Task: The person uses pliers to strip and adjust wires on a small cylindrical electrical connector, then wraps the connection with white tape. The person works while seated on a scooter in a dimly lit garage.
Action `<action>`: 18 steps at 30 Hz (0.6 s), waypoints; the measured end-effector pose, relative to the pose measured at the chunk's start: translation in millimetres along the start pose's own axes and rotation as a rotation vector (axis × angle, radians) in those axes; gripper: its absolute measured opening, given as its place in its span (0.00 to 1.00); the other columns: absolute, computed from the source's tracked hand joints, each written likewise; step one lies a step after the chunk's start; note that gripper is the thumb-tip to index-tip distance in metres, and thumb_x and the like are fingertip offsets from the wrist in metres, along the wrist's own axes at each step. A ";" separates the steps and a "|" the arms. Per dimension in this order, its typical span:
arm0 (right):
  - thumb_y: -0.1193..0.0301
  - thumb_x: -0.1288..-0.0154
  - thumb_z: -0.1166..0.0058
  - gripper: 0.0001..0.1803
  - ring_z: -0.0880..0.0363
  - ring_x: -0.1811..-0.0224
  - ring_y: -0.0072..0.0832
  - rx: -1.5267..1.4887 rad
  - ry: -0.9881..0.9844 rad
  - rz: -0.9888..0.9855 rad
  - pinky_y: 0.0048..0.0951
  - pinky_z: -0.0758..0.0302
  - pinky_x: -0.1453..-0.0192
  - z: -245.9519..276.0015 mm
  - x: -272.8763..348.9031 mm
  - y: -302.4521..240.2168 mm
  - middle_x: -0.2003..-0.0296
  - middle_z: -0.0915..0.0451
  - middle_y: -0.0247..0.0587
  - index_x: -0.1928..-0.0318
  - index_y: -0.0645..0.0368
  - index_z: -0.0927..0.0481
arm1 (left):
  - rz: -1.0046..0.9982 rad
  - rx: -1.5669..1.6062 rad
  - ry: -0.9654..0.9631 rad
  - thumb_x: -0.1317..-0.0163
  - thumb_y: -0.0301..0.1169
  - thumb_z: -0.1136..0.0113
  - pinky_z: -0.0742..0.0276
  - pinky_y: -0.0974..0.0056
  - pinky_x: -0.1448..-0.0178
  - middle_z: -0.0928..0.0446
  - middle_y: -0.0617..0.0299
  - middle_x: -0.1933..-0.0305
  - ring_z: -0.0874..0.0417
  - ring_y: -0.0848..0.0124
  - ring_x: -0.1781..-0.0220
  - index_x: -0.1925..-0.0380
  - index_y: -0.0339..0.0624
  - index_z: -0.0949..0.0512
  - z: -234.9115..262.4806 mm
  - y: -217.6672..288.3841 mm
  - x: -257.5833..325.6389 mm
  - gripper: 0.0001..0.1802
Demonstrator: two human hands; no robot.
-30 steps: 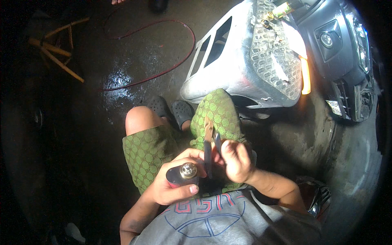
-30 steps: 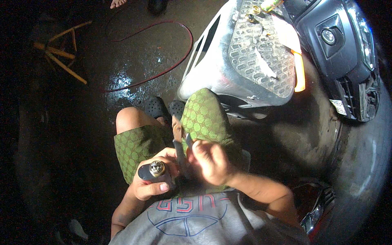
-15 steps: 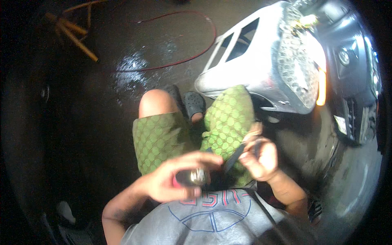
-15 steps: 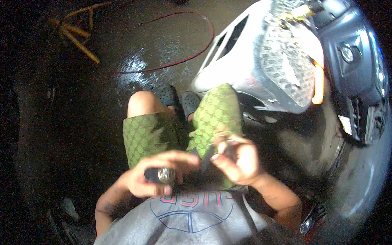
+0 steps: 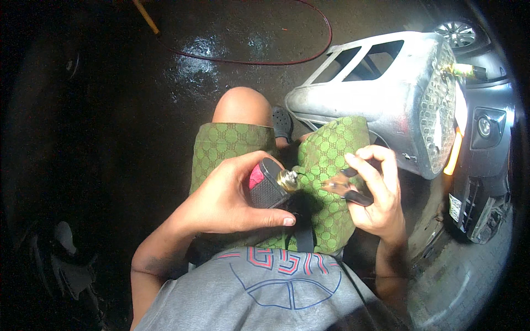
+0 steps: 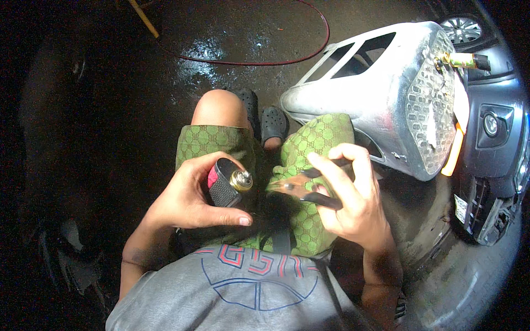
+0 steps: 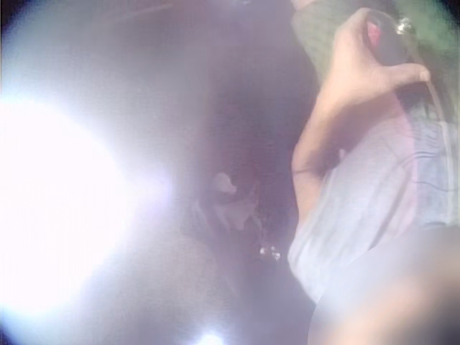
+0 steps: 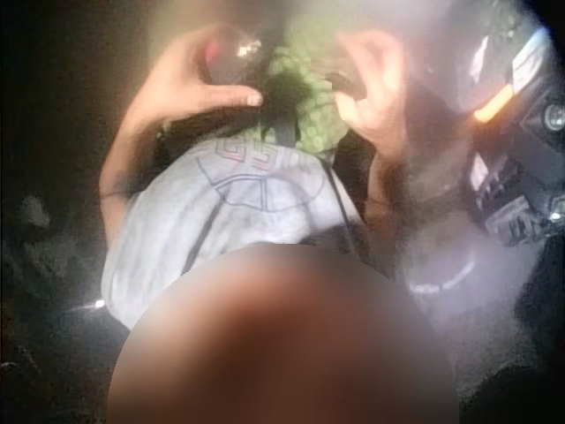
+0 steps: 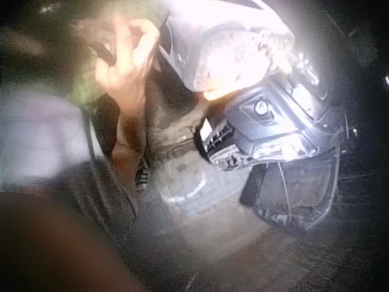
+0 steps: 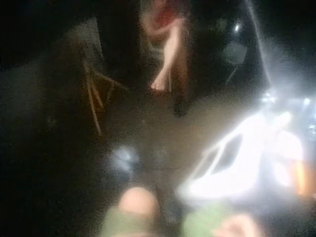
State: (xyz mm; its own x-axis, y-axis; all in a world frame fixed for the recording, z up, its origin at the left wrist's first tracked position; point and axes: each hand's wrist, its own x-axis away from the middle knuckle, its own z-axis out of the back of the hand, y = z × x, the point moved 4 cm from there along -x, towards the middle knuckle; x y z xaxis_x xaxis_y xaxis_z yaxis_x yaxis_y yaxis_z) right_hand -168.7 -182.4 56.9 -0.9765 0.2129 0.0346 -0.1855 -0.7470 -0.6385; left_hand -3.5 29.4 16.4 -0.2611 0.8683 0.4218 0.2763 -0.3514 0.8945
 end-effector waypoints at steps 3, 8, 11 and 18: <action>0.76 0.51 0.28 0.34 0.20 0.49 0.46 0.234 0.011 0.210 0.47 0.23 0.42 7.0 -16.5 -10.8 0.45 0.20 0.49 0.38 0.53 0.13 | -0.023 -0.104 -0.007 0.52 0.29 0.09 0.17 0.67 0.43 0.14 0.64 0.56 0.15 0.77 0.51 0.50 0.36 0.18 1.2 6.6 2.4 0.31; 0.73 0.52 0.29 0.33 0.19 0.53 0.45 0.316 0.085 0.347 0.48 0.23 0.46 15.8 -33.3 -20.3 0.51 0.16 0.43 0.40 0.52 0.11 | -0.052 -0.150 -0.015 0.51 0.28 0.11 0.16 0.67 0.45 0.13 0.62 0.57 0.14 0.77 0.53 0.50 0.35 0.18 5.5 15.2 4.4 0.29; 0.73 0.52 0.30 0.32 0.20 0.55 0.43 0.325 0.132 0.389 0.48 0.23 0.47 20.9 -35.3 -24.8 0.52 0.16 0.41 0.41 0.52 0.11 | -0.075 -0.146 -0.018 0.50 0.30 0.13 0.14 0.62 0.46 0.13 0.54 0.58 0.11 0.69 0.54 0.52 0.33 0.18 7.5 18.9 2.9 0.28; 0.70 0.51 0.28 0.31 0.21 0.53 0.43 0.414 0.090 0.368 0.50 0.25 0.45 24.4 -33.7 -33.0 0.52 0.17 0.39 0.42 0.47 0.10 | -0.073 -0.241 -0.037 0.46 0.32 0.19 0.14 0.53 0.51 0.14 0.41 0.63 0.08 0.49 0.57 0.55 0.31 0.21 9.0 25.6 2.8 0.24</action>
State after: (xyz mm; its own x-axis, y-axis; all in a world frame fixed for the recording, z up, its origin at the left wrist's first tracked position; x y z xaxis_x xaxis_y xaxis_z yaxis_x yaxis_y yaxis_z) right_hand -132.4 -180.3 95.6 -0.9750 -0.0696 -0.2110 0.1208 -0.9631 -0.2404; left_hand 11.2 25.9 39.1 -0.2367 0.9053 0.3527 0.0281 -0.3565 0.9339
